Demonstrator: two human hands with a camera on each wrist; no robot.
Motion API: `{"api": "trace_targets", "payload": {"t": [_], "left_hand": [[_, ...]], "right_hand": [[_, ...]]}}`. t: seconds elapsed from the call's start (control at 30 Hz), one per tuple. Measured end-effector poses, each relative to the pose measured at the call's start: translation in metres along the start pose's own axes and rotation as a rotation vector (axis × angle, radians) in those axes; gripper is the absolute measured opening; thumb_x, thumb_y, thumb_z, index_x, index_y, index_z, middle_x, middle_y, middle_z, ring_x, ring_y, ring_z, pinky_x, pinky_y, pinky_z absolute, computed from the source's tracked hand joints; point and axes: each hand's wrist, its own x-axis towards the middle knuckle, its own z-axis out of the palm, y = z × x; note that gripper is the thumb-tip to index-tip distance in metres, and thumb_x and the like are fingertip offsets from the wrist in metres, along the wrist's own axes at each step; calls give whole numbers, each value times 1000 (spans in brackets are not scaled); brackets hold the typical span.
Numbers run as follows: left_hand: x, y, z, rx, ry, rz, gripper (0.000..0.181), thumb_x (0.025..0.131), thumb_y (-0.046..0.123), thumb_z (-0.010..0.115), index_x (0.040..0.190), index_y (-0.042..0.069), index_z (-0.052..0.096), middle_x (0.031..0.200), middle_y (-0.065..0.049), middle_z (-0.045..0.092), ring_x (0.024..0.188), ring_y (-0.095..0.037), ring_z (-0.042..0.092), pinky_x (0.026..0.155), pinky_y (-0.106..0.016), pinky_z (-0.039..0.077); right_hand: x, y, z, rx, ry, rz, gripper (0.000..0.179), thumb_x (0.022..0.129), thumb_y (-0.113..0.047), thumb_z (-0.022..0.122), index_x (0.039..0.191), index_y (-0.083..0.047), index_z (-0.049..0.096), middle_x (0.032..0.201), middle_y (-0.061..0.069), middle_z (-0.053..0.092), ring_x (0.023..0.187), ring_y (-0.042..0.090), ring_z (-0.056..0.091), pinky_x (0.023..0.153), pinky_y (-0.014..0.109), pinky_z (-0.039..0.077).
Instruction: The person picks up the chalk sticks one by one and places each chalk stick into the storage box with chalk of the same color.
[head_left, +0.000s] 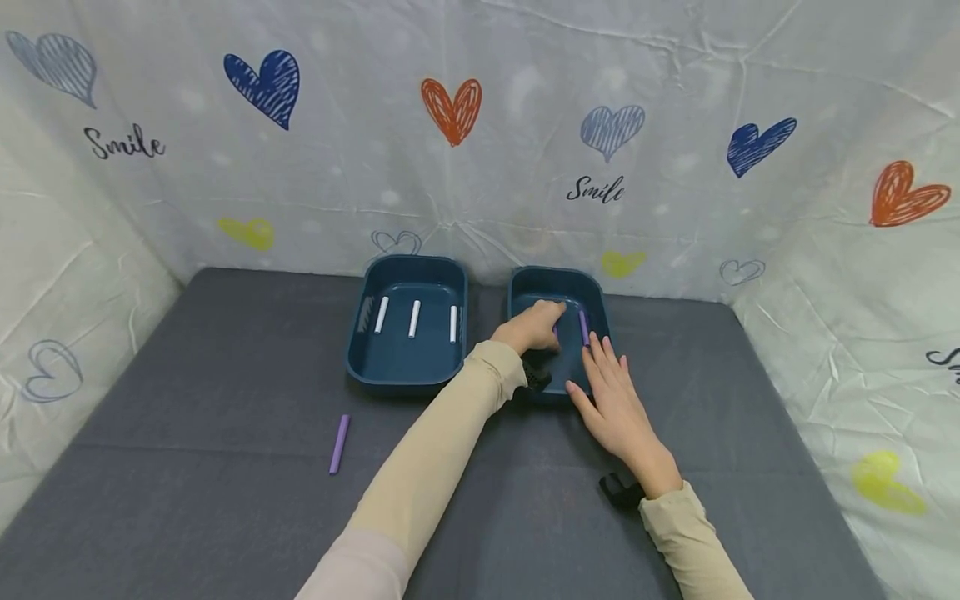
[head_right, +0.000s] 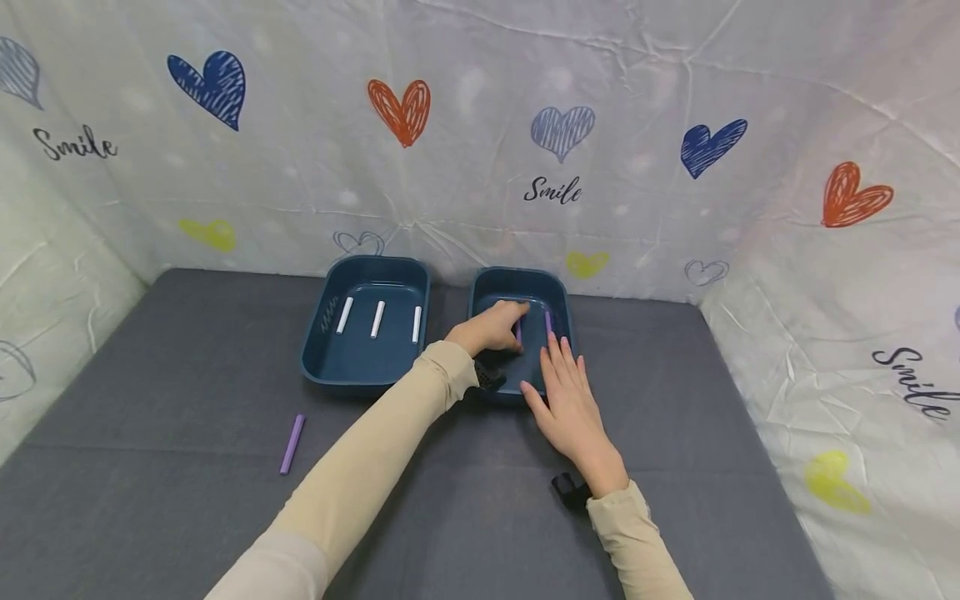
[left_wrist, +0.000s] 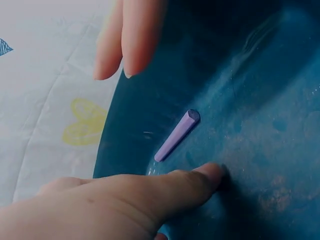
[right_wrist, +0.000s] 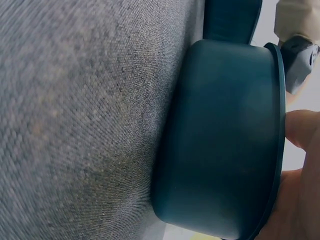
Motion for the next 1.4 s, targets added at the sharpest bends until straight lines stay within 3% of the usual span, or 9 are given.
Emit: {"api": "trace_targets", "payload": {"t": [0.4, 0.83, 1.13, 1.27, 1.4], "left_hand": [[2, 2, 1, 8, -17, -33, 82, 86, 19, 80, 154, 6, 35, 157, -13, 36, 145, -27, 31, 115, -38, 33], [-3, 3, -2, -20, -17, -18, 80, 86, 15, 79, 153, 4, 37, 156, -15, 37, 144, -28, 32, 112, -39, 37], [3, 4, -2, -21, -13, -37, 82, 85, 16, 80, 153, 5, 36, 157, -13, 35, 145, -27, 30, 113, -38, 36], [2, 7, -6, -7, -25, -46, 79, 89, 20, 77, 154, 6, 35, 158, -12, 33, 147, -27, 27, 116, -39, 32], [0, 12, -12, 13, -25, -16, 74, 93, 25, 73, 154, 4, 35, 158, -13, 33, 147, -27, 26, 117, -39, 29]], "right_hand": [[-1, -1, 0, 0, 0, 3, 66, 106, -39, 44, 151, 8, 32, 164, 17, 12, 152, 31, 5, 120, 56, 5], [-1, -3, -1, 1, -1, 6, 66, 106, -40, 43, 152, 6, 31, 165, 16, 12, 152, 29, 5, 120, 55, 5], [-1, -3, -1, -5, -4, 8, 66, 106, -40, 43, 152, 6, 32, 164, 16, 12, 152, 28, 5, 120, 56, 5], [0, -2, 0, -6, -7, 6, 67, 106, -41, 43, 151, 7, 32, 164, 17, 13, 152, 29, 5, 120, 56, 5], [-1, -1, 0, -5, -1, 5, 67, 106, -41, 43, 151, 7, 32, 164, 17, 13, 152, 29, 5, 120, 56, 5]]}}
